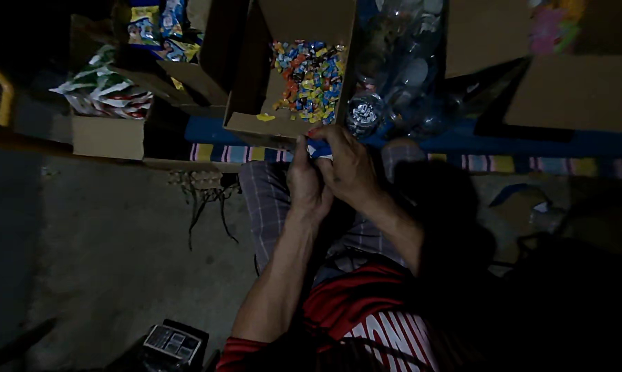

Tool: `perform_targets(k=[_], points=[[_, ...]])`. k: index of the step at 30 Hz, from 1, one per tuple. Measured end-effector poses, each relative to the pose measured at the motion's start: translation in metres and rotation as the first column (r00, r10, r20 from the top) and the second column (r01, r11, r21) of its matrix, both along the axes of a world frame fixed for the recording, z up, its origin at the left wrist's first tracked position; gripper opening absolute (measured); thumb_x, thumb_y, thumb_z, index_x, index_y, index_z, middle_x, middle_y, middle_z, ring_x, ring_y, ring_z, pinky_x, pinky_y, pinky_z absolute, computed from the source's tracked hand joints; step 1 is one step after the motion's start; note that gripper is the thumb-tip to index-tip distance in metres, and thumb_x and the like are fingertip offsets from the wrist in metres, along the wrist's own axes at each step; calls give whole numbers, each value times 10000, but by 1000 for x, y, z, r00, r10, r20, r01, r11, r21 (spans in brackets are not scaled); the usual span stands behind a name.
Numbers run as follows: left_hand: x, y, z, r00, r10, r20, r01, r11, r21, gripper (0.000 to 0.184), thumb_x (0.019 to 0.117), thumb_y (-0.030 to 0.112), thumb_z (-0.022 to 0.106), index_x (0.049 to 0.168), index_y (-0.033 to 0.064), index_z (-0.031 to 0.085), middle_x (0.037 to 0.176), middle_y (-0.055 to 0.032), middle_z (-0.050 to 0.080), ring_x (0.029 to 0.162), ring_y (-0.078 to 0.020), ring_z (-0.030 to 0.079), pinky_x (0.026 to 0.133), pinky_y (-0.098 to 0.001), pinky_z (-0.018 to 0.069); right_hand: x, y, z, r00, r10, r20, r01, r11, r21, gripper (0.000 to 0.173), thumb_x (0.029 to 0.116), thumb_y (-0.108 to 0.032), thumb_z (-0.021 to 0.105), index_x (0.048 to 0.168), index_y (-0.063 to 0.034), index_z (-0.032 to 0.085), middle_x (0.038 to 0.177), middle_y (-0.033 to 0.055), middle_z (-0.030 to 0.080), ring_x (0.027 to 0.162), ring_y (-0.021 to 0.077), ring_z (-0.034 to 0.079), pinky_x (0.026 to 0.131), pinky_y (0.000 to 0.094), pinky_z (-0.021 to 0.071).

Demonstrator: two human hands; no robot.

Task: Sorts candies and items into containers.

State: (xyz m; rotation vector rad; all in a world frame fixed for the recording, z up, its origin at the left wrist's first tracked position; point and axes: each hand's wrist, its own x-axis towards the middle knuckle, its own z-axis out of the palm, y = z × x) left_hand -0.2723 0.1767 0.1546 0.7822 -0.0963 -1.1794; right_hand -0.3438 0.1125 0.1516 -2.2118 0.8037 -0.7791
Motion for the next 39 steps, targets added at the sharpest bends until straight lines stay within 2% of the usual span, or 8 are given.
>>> perform_targets(k=[4, 8, 11, 14, 17, 24, 28, 39], points=[[19, 4, 5, 1000, 20, 11, -20, 999, 34, 490, 1112, 463, 268, 1299, 181, 621, 1143, -28, 695, 1066, -155, 679, 926, -333, 566, -4, 14, -2, 998, 42, 45, -49, 985, 166, 181, 959, -110, 680, 1101, -3, 713, 1045, 140, 690, 947, 212, 689, 854, 358, 590], [25, 11, -7, 997, -14, -71, 20, 996, 83, 456, 1097, 477, 336, 1270, 197, 652, 1015, 3, 694, 878, -104, 686, 782, -270, 587, -27, 5, 6, 970, 237, -50, -211, 928, 306, 183, 915, -142, 740, 1073, -51, 745, 1022, 92, 710, 891, 175, 690, 803, 370, 588], [27, 3, -11, 970, 41, -241, -31, 999, 42, 502, 1103, 443, 269, 1202, 116, 636, 931, -37, 678, 822, -145, 678, 765, -310, 589, -31, -4, 20, 987, 149, -67, -107, 900, 422, 236, 954, -161, 716, 1156, -38, 719, 1056, 102, 726, 915, 162, 700, 845, 385, 590], [12, 3, -4, 978, -14, -206, 11, 1000, -15, 533, 1093, 522, 262, 1216, 171, 644, 1023, -2, 688, 916, -88, 673, 805, -276, 578, -12, 1, 13, 998, -62, 8, 59, 972, 227, 221, 932, -130, 710, 1125, -25, 727, 1065, 118, 716, 938, 187, 700, 846, 375, 591], [6, 5, -4, 983, -19, -181, 28, 998, 51, 534, 1084, 538, 266, 1200, 198, 661, 1002, 11, 694, 874, -64, 671, 743, -239, 569, -3, 19, 2, 995, 45, -84, -40, 998, 54, 205, 963, -101, 675, 1148, -18, 711, 1130, 165, 670, 983, 273, 698, 834, 420, 609], [10, 19, -21, 982, -20, -189, 51, 985, 162, 555, 1065, 592, 283, 1200, 193, 644, 1036, 1, 691, 893, -83, 673, 744, -265, 575, -21, 14, -7, 896, 345, -280, -263, 920, 291, 342, 1022, -227, 605, 1331, -82, 626, 1358, 146, 567, 1101, 246, 662, 899, 422, 597], [1, 16, -30, 976, -34, -217, 70, 985, 159, 578, 1053, 611, 307, 1251, 163, 613, 1151, -52, 675, 994, -157, 674, 802, -341, 582, -24, 12, -16, 905, 240, -351, -190, 967, 171, 276, 995, -136, 612, 1248, -32, 642, 1165, 173, 658, 993, 292, 698, 839, 440, 604], [9, 12, -49, 974, -50, -223, 19, 990, -140, 258, 1049, 303, 567, 1254, 165, 640, 1191, -33, 676, 1113, -138, 654, 971, -331, 551, -20, 2, -22, 999, -17, 44, 10, 987, 159, 277, 961, -217, 726, 1173, -40, 728, 1106, 130, 735, 981, 206, 724, 874, 371, 604]])
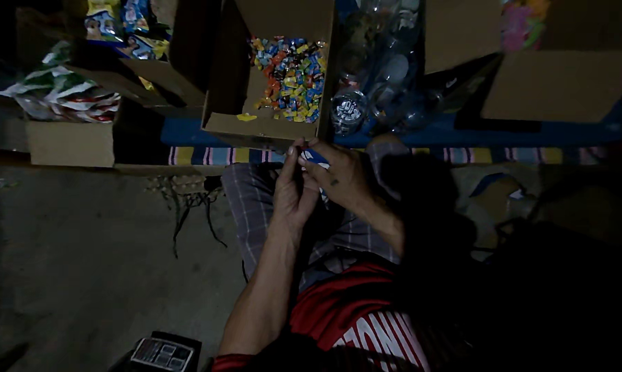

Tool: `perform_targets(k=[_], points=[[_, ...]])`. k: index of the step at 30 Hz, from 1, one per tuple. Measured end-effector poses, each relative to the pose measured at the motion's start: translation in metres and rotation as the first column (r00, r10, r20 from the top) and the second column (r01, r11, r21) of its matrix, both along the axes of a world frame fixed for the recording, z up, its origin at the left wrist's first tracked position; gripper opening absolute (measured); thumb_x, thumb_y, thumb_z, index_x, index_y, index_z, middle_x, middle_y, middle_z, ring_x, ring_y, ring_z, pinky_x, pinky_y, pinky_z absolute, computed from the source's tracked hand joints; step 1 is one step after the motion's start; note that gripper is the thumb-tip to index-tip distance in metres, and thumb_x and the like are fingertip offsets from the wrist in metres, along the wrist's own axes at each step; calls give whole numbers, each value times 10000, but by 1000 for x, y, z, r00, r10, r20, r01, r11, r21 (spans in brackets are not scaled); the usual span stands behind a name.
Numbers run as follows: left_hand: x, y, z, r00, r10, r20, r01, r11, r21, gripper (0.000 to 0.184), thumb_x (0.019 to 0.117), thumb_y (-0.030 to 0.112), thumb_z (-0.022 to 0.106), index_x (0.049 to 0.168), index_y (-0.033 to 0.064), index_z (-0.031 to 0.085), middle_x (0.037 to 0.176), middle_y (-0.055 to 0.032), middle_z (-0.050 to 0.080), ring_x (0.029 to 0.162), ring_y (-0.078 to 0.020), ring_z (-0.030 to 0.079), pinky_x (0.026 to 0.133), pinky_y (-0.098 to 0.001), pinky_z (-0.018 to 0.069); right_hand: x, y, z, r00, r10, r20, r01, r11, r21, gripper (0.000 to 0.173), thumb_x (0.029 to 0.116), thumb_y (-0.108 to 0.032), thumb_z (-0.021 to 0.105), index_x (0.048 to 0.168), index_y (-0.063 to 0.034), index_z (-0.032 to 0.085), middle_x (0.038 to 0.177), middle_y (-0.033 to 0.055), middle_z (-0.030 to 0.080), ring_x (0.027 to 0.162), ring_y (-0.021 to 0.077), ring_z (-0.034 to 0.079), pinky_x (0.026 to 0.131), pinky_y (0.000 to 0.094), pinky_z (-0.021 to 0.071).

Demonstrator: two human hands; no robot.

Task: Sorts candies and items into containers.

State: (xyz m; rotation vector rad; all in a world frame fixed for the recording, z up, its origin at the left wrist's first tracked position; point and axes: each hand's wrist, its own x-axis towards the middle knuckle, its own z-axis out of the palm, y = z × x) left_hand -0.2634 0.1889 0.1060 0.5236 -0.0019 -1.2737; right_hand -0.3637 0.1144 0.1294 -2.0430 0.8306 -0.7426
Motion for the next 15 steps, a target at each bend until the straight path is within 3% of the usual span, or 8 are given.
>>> perform_targets(k=[2, 4, 6, 7, 9, 12, 15], points=[[-2, 0, 1, 1000, -2, -31, 0, 997, -71, 294, 1074, 305, 499, 1295, 158, 625, 1280, -45, 654, 1188, -154, 628, 1015, -338, 525, 3, 0, -2, 998, -57, 35, 59, 997, -56, 277, 947, -221, 734, 1141, -22, 743, 1062, 134, 748, 956, 205, 733, 862, 361, 608], [-4, 2, 5, 999, -33, -28, 31, 997, -74, 326, 1079, 285, 457, 1352, 172, 593, 1305, -40, 641, 1174, -140, 631, 993, -315, 531, 2, 0, 2, 995, -94, 24, 95, 994, -52, 240, 944, -192, 734, 1116, -24, 737, 1040, 139, 737, 923, 211, 730, 828, 367, 610], [-5, 4, 8, 998, -56, 6, 56, 998, 36, 314, 1070, 249, 468, 1360, 194, 576, 1195, -5, 661, 1050, -91, 654, 920, -268, 548, 1, 0, 5, 994, -107, 11, 106, 994, 24, 224, 961, -190, 724, 1118, -30, 724, 1027, 127, 721, 875, 194, 716, 789, 365, 608], [-5, 3, 9, 999, -48, 17, 46, 993, 105, 259, 1058, 225, 498, 1291, 178, 601, 1100, -6, 669, 954, -83, 660, 861, -251, 560, 1, -2, 6, 993, -119, 9, 118, 988, 98, 231, 968, -203, 715, 1118, -28, 731, 1004, 114, 727, 854, 174, 709, 780, 357, 600], [-4, -1, 11, 998, -24, 51, 14, 980, 196, 224, 1066, 191, 489, 1250, 147, 609, 1048, -22, 671, 891, -86, 663, 816, -231, 567, 1, -9, 11, 992, -123, 5, 115, 938, 326, 249, 1007, -247, 656, 1114, -32, 723, 924, 62, 722, 786, 91, 682, 737, 300, 589], [0, -4, 16, 998, 13, 67, -27, 975, 218, 218, 1080, 168, 448, 1228, 132, 604, 1075, -35, 677, 907, -98, 676, 807, -227, 574, -4, -18, 31, 989, -144, -30, 139, 845, 516, 324, 1073, -303, 524, 1179, -56, 706, 974, 38, 721, 878, 53, 679, 825, 300, 580], [2, -9, 17, 992, 24, 127, -50, 978, 205, 247, 1090, 163, 418, 1271, 123, 580, 1133, -63, 675, 976, -138, 685, 843, -287, 587, -5, -16, 43, 997, -58, -49, 72, 928, 365, 369, 1071, -227, 434, 1281, -37, 670, 1190, 99, 679, 1072, 141, 650, 941, 366, 540]])
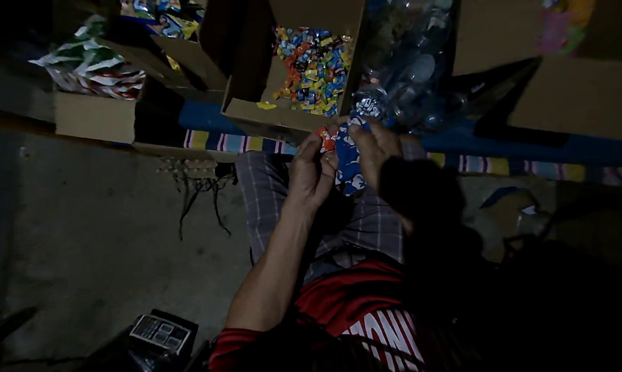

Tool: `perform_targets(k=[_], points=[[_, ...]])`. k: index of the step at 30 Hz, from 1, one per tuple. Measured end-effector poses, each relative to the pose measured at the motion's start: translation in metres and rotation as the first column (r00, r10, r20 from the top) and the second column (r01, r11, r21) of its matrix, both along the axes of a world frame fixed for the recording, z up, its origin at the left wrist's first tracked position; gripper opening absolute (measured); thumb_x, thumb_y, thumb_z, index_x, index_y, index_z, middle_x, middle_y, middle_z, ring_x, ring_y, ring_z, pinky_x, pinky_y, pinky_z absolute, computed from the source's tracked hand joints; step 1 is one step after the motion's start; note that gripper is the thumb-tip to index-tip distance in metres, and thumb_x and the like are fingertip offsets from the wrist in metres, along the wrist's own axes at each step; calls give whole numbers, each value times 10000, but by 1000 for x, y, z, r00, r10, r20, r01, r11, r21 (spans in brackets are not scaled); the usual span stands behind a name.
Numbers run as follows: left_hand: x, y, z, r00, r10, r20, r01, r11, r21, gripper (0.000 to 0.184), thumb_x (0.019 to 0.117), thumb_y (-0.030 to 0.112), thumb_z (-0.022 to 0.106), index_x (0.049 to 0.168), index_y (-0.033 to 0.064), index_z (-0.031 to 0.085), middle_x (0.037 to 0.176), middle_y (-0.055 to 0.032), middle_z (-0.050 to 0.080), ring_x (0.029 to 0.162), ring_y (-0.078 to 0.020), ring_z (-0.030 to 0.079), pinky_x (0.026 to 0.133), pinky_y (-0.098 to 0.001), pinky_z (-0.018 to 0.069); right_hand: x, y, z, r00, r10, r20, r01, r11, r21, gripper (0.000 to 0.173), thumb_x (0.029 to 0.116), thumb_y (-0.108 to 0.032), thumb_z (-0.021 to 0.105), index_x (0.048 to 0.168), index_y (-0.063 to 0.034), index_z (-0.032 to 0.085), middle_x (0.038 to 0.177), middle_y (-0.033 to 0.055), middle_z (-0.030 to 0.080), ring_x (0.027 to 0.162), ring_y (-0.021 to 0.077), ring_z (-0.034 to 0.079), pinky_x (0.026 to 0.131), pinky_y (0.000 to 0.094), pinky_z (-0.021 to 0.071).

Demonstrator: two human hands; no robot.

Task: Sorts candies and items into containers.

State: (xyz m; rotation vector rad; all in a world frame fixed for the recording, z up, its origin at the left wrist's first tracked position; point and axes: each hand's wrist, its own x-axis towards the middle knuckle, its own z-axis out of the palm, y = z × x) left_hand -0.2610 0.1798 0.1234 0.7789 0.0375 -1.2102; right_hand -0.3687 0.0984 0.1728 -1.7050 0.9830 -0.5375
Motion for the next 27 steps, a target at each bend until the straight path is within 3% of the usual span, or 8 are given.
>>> perform_targets(k=[4, 6, 8, 11, 14, 17, 22, 27], points=[[-9, -10, 11, 999, 48, -26, -50, 995, -84, 330, 1093, 220, 339, 1259, 113, 603, 1138, -55, 677, 1041, -147, 665, 894, -334, 566, 16, 3, -30, 984, 101, -145, -170, 763, -623, 285, 985, -150, 591, 1229, -137, 738, 1124, 137, 677, 1057, 282, 635, 939, 450, 514], [-9, -16, 20, 993, 69, -101, -82, 988, -133, 367, 1102, 312, 312, 1154, 111, 614, 1073, -44, 673, 1017, -143, 661, 904, -344, 561, 23, -13, -48, 990, 71, -123, -139, 659, -739, 285, 957, -182, 647, 1220, -213, 750, 1139, 145, 645, 1101, 347, 575, 966, 509, 456], [-7, -16, 23, 995, 59, -84, -69, 991, -114, 358, 1105, 368, 315, 1109, 133, 585, 1044, -28, 656, 1007, -130, 650, 918, -355, 550, 28, -26, -49, 987, 84, -140, -156, 732, -663, 284, 980, -252, 652, 1248, -229, 742, 1296, 173, 588, 1256, 371, 505, 1073, 521, 426], [-4, -20, 20, 999, 0, 41, 4, 994, -106, 330, 1112, 321, 331, 1158, 122, 590, 1079, -40, 665, 1037, -137, 652, 937, -359, 551, 38, -28, -39, 994, 67, -83, -89, 954, -288, 356, 1076, -328, 506, 1312, -126, 679, 1301, 138, 597, 1207, 247, 583, 1013, 410, 513], [2, -32, 19, 994, -14, 111, 21, 998, -67, 266, 1094, 239, 440, 1242, 62, 572, 1128, -102, 662, 1064, -195, 657, 951, -412, 556, 44, -15, -42, 999, -44, -5, 43, 986, -164, 437, 1044, -205, 543, 1466, -90, 525, 1369, 173, 595, 1245, 267, 599, 1039, 441, 518], [6, -32, 20, 990, -34, 140, 37, 999, -18, 277, 1093, 222, 421, 1242, 67, 596, 1126, -93, 668, 1054, -182, 662, 926, -389, 566, 34, -8, -43, 999, 28, 29, -25, 995, -95, 679, 980, -110, 612, 1593, -79, 321, 1430, 173, 557, 1257, 235, 597, 1037, 398, 529], [0, -33, 15, 991, -6, 132, 13, 998, -58, 273, 1093, 224, 437, 1259, 53, 569, 1138, -106, 661, 1074, -205, 655, 963, -422, 551, 32, -21, -33, 999, -2, -36, -4, 986, -169, 327, 975, -130, 637, 1298, -81, 655, 1128, 101, 732, 992, 178, 714, 878, 380, 588], [17, -36, 27, 987, -2, 161, 15, 997, -79, 246, 1081, 196, 446, 1231, 82, 605, 1109, -74, 670, 1043, -171, 662, 928, -383, 566, 45, -24, -32, 989, 107, 106, -93, 988, -124, 413, 965, -38, 609, 1377, -48, 577, 1267, 143, 668, 1134, 213, 667, 971, 387, 563]])
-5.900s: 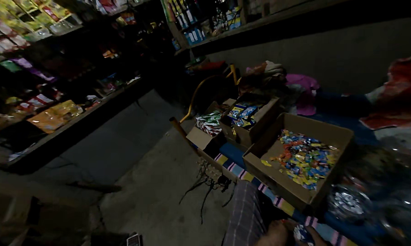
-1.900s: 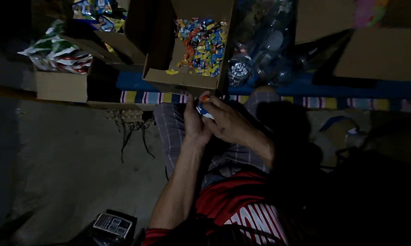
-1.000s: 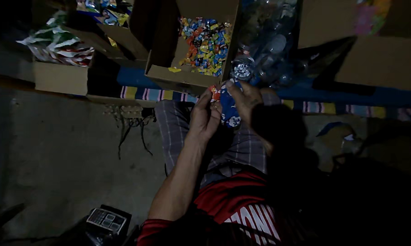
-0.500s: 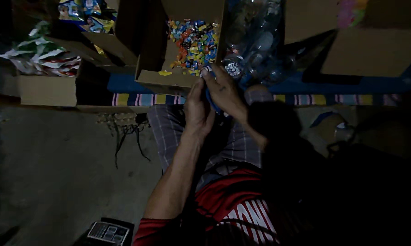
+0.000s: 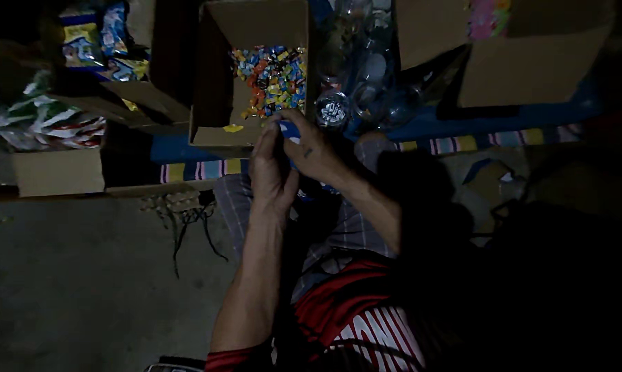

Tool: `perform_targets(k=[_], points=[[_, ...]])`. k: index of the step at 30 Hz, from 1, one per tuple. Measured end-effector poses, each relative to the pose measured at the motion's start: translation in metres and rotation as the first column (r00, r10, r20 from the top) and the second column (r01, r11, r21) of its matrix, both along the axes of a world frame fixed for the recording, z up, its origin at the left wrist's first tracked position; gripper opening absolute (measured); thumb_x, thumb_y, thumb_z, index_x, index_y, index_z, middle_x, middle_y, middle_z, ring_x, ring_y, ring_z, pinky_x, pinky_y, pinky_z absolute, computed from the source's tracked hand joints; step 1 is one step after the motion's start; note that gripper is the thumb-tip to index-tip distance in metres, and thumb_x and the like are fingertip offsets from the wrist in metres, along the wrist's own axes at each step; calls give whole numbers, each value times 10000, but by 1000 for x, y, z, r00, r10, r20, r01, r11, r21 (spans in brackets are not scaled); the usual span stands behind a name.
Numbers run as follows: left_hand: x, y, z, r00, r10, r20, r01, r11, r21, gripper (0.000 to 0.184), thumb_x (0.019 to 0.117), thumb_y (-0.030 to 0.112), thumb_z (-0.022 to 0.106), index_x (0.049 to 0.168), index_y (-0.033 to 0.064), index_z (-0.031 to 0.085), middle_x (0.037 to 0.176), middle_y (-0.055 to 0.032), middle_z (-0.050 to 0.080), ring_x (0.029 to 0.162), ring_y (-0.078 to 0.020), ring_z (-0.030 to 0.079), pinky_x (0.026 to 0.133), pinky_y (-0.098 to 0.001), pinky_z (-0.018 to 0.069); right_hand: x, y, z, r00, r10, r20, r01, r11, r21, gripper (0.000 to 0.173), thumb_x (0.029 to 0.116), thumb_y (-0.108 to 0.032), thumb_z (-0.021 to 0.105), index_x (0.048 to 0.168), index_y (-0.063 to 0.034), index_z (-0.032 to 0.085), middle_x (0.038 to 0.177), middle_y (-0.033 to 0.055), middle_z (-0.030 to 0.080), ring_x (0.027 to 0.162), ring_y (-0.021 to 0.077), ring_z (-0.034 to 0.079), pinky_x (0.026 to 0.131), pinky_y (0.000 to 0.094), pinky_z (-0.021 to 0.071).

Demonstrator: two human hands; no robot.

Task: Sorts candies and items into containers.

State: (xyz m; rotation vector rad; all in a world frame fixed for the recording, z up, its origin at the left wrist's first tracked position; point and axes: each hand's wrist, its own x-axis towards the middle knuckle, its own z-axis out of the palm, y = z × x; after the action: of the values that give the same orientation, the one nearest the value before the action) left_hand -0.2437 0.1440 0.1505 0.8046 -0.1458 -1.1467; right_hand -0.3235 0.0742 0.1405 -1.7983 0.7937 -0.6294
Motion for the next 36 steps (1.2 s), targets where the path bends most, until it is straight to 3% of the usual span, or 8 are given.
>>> perform_targets(k=[4, 10, 17, 21, 27, 30, 34, 36], points=[[1, 16, -3, 995, -51, 87, 46, 998, 49, 278, 1079, 267, 483, 1306, 162, 604, 1186, -18, 670, 1070, -123, 657, 906, -338, 576, -11, -1, 0, 983, 168, -67, -164, 985, 62, 559, 966, -110, 644, 1500, -108, 480, 1405, 112, 605, 1260, 213, 609, 1053, 419, 521], [-21, 13, -17, 993, 67, -100, -58, 995, 85, 317, 1095, 322, 423, 1213, 91, 605, 1081, -84, 690, 1009, -190, 681, 894, -414, 582, -19, 3, 3, 960, -34, -279, -32, 973, -230, 327, 1018, -298, 635, 1278, -110, 696, 1110, 131, 720, 963, 282, 714, 856, 480, 595], [-26, 29, -31, 999, 1, 41, -7, 990, 142, 327, 1046, 98, 529, 1359, 6, 500, 1088, -145, 691, 948, -220, 702, 844, -422, 607, -27, 7, -1, 980, 6, -197, 51, 958, 283, 499, 1103, -408, 414, 1346, -35, 639, 1253, 167, 682, 1182, 232, 644, 1053, 437, 494], [-28, 28, -27, 994, 14, 107, -34, 982, 187, 328, 1021, 24, 533, 1346, -5, 496, 1024, -138, 693, 873, -202, 705, 767, -389, 616, -25, 4, 4, 986, 36, -164, 23, 940, 340, 541, 1109, -423, 378, 1395, -18, 594, 1319, 194, 644, 1238, 256, 610, 1085, 457, 464], [0, 20, 16, 987, 21, 162, -41, 992, 121, 244, 1034, 35, 443, 1269, 44, 510, 995, -80, 682, 884, -173, 694, 802, -382, 607, -35, 13, 7, 985, 162, -57, -140, 949, 282, 715, 983, -509, 626, 1500, -49, 447, 1339, 176, 627, 1223, 218, 620, 1065, 418, 502], [17, 20, 35, 986, 70, 149, -81, 995, 63, 215, 1045, 57, 438, 1217, 102, 558, 1011, -46, 695, 916, -150, 695, 822, -358, 605, -45, 21, 0, 993, 115, -33, -104, 969, 222, 595, 1001, -429, 635, 1425, -21, 547, 1336, 172, 635, 1241, 210, 610, 1082, 402, 489], [26, 20, 27, 992, 122, 44, -122, 993, -4, 254, 1026, 47, 446, 1238, 107, 572, 1038, -53, 690, 950, -153, 692, 844, -347, 599, -54, 23, 16, 991, -104, 79, 104, 995, -3, 327, 977, -338, 691, 1071, -27, 722, 952, 82, 704, 865, 113, 675, 787, 315, 584], [24, 18, 20, 984, 161, -73, -163, 987, -14, 221, 1037, 92, 409, 1176, 75, 579, 1007, -88, 687, 932, -187, 699, 831, -375, 606, -54, 17, 26, 983, -139, 116, 152, 982, -108, 347, 980, -354, 678, 1048, -17, 725, 981, 82, 696, 886, 117, 669, 791, 313, 583]])
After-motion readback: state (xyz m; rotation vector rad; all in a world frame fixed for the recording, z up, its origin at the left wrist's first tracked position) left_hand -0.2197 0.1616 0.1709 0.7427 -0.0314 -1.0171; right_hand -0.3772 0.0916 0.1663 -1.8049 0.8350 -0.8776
